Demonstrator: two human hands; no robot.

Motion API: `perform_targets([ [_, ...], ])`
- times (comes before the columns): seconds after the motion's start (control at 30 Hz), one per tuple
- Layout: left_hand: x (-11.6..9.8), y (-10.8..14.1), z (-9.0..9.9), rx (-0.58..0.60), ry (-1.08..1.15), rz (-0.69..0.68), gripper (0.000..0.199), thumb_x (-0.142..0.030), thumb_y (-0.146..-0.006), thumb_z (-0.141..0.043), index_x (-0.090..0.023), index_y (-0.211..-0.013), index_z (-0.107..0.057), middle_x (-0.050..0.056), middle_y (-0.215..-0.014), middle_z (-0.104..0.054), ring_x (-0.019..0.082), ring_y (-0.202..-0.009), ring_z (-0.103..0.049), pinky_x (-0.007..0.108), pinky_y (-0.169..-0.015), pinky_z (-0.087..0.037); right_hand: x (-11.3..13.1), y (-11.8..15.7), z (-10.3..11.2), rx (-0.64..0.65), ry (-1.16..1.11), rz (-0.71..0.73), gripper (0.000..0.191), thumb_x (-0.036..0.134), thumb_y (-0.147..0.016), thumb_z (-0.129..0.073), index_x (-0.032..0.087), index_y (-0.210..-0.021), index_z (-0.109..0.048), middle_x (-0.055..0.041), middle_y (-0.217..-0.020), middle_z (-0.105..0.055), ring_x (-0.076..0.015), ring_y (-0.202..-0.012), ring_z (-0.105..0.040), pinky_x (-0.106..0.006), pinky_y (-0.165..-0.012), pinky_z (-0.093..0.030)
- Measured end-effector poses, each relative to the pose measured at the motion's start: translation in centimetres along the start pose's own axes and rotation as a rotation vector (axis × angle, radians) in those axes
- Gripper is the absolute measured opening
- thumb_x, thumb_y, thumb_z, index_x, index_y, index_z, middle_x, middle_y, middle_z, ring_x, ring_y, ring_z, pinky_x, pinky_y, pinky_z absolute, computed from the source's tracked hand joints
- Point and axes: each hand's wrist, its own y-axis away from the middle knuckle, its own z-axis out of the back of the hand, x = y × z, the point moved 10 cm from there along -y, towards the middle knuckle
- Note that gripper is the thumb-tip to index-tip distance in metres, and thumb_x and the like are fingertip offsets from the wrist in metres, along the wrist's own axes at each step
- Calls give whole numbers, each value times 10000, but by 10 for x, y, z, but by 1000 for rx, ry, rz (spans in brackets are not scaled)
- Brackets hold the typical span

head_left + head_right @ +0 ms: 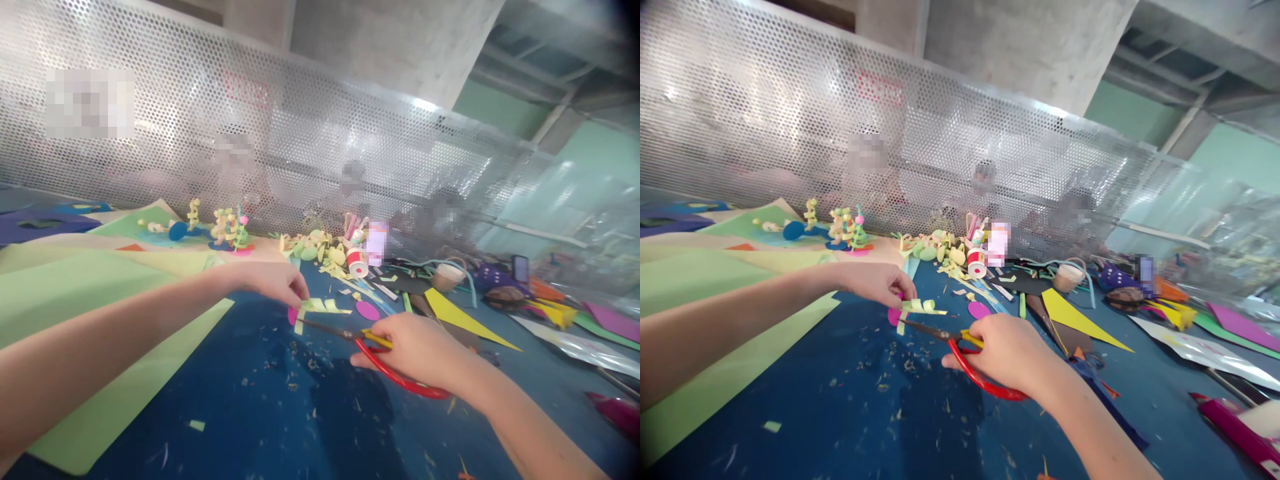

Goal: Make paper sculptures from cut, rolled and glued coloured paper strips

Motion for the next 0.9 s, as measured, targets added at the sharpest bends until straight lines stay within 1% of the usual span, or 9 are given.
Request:
perform_targets([
  [0.1, -4, 3, -21, 230, -43, -17, 134, -252, -518, -680, -244, -646, -721, -26, -588, -627, 138, -525, -484, 245, -526, -299, 0, 0, -3, 2, 24, 0, 538, 757, -629, -462, 236, -526, -547, 15, -451, -533, -127, -385, -427, -224, -368, -234],
  [0.17, -5, 5, -27, 295, -79, -27, 160, -290, -545, -680, -239, -690, -724, -20, -620, -628, 132, -528, -470, 239, -513, -288, -2, 0, -6, 22, 27, -10, 550, 773, -613, -460, 236, -533, -547, 12, -454, -538, -129, -384, -429, -226, -365, -232],
  [0.23, -5, 5, -30, 321, -113, -32, 177, -318, -577, -666, -233, -722, -723, -18, -620, -614, 126, -528, -451, 235, -501, -275, -1, 1, -7, 39, 26, -14, 567, 790, -598, -453, 234, -550, -559, 7, -465, -548, -134, -390, -441, -227, -364, -229],
  [0.3, -3, 4, -31, 337, -148, -27, 196, -335, -607, -648, -228, -754, -720, -21, -611, -598, 122, -536, -437, 232, -493, -265, 2, 2, -7, 50, 14, 6, 581, 799, -602, -436, 237, -588, -583, 2, -492, -566, -140, -412, -465, -227, -370, -234],
  [0.4, 0, 3, -30, 332, -202, -7, 224, -362, -633, -635, -221, -791, -707, -28, -615, -581, 114, -543, -415, 233, -486, -250, 8, 3, -5, 57, 8, 50, 605, 809, -628, -385, 248, -651, -610, 0, -532, -587, -151, -451, -496, -227, -383, -240],
  [0.6, -6, 4, -25, 306, -217, -23, 202, -373, -646, -624, -209, -737, -700, -32, -582, -527, 109, -532, -374, 242, -487, -233, 11, 4, -1, 11, 56, 56, 631, 814, -661, -311, 239, -617, -566, 4, -519, -580, -145, -434, -477, -232, -375, -226],
  [0.73, -10, 5, -25, 303, -196, -27, 194, -350, -644, -624, -211, -753, -704, -28, -588, -542, 113, -543, -384, 242, -489, -232, 9, 4, 0, -8, 62, 46, 613, 816, -641, -348, 243, -596, -562, 9, -513, -583, -148, -433, -481, -232, -378, -233],
  [0.9, -13, 5, -22, 285, -171, -33, 173, -332, -645, -621, -208, -729, -708, -33, -576, -515, 110, -538, -380, 243, -488, -231, 3, 2, -1, -8, 26, 27, 553, 797, -615, -428, 274, -631, -607, 19, -528, -605, -164, -462, -516, -231, -393, -268],
])
